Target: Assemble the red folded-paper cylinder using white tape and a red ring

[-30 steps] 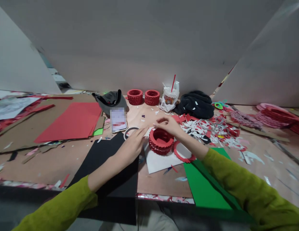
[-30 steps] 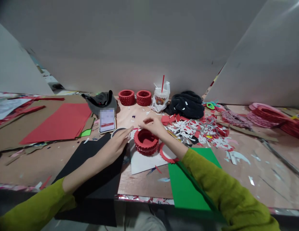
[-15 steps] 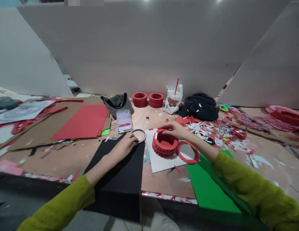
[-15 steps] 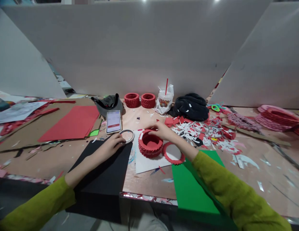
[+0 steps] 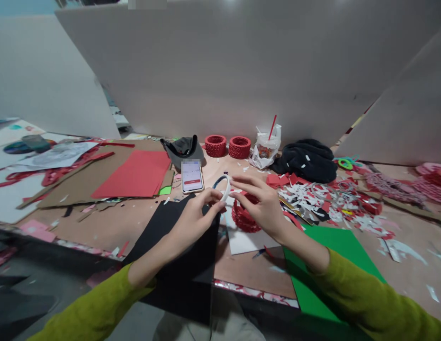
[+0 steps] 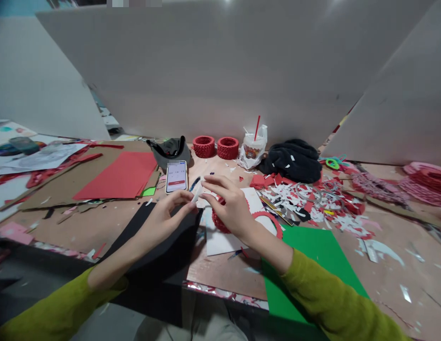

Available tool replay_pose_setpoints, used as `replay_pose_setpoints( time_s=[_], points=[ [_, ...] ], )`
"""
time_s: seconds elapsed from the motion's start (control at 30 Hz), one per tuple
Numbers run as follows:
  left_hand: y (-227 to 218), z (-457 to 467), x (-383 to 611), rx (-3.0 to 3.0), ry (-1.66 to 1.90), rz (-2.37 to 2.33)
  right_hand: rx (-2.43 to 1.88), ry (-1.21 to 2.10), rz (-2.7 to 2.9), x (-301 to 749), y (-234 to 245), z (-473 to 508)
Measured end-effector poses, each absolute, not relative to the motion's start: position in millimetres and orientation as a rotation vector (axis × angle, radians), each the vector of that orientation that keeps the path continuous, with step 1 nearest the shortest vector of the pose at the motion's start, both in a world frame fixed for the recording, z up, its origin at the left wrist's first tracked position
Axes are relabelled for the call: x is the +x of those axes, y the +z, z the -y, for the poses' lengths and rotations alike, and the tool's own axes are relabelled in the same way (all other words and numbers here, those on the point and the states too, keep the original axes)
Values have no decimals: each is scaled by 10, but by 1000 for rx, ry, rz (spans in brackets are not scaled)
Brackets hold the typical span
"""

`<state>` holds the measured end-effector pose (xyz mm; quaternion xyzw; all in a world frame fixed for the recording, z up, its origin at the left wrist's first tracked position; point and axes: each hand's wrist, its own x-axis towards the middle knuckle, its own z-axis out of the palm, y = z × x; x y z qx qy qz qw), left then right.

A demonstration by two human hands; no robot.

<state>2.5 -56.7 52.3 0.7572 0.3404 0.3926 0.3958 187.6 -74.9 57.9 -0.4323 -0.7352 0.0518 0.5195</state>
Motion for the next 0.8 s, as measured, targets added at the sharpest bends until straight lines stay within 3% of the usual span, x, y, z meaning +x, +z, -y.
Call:
replay_pose_setpoints(
  time_s=[0.4, 0.63, 0.8],
  points=[
    [579, 629, 161, 2086, 1003, -893, -1026, 294, 1660, 1951, 687, 828],
    [574, 519, 242, 2056, 1004, -992, -1178, 254, 1697, 2024, 614, 778],
    [622, 403, 229, 1987, 1062, -1035, -997, 100, 1766, 2021, 542, 799]
  ],
)
